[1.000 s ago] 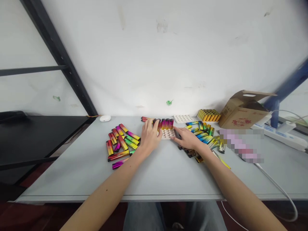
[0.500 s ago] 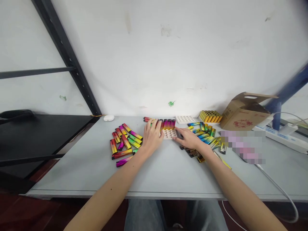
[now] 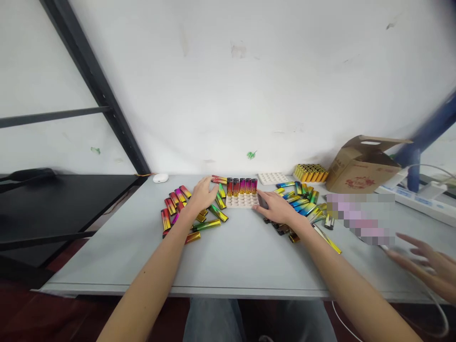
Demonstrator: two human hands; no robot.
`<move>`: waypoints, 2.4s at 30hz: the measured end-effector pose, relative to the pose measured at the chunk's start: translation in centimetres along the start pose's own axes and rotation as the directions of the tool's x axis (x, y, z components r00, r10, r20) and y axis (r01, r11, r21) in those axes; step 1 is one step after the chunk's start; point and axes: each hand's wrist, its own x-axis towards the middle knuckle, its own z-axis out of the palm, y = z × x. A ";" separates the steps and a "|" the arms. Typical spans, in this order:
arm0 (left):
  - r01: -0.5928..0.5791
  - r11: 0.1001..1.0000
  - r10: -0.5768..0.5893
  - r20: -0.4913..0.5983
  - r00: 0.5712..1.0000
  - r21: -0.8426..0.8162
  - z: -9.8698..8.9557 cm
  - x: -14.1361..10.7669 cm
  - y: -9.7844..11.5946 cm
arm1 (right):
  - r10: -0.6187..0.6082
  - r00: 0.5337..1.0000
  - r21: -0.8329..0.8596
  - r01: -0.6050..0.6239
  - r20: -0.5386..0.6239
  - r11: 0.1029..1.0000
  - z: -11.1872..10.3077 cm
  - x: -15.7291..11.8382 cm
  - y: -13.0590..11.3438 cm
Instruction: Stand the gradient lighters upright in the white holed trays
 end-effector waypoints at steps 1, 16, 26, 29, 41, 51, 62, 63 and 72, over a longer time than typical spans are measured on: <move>0.007 1.000 -0.007 0.031 0.999 0.018 0.1 0.0 -0.3 | -0.003 1.000 0.002 0.003 0.000 1.000 0.0 0.0 0.0; -0.144 0.958 0.080 0.252 0.964 0.247 2.7 0.3 -0.4 | -0.016 1.000 0.009 0.016 -0.022 1.000 0.1 0.1 0.1; -0.131 0.952 0.072 0.214 0.974 0.275 3.2 0.6 -1.1 | 0.071 0.992 0.212 -0.046 -0.109 0.976 -0.4 0.3 0.3; -0.138 0.953 0.087 0.190 0.978 0.271 3.4 0.7 -1.5 | 0.222 0.949 0.391 -0.121 -0.225 0.912 -1.7 0.2 0.7; -0.160 0.948 0.121 0.156 0.980 0.274 3.4 0.6 -1.3 | 0.337 0.915 0.362 -0.244 -0.220 0.900 -5.4 -9.8 3.6; -0.122 0.954 0.061 0.221 0.973 0.274 2.9 0.2 -0.7 | 0.283 0.917 0.325 -0.186 -0.282 0.927 -1.3 -1.1 2.3; -0.062 0.992 0.040 0.187 0.982 0.114 2.7 1.3 -1.3 | 0.201 0.940 0.310 -0.112 -0.274 0.944 0.7 -0.8 2.4; -0.052 0.992 0.030 0.185 0.982 0.116 2.7 1.6 -1.3 | 0.196 0.943 0.307 -0.109 -0.270 0.946 0.7 -0.8 2.3; -0.050 0.913 -0.032 0.194 0.980 0.404 1.9 3.3 -1.0 | 0.158 0.964 0.249 -0.102 -0.216 0.963 0.7 -0.9 2.2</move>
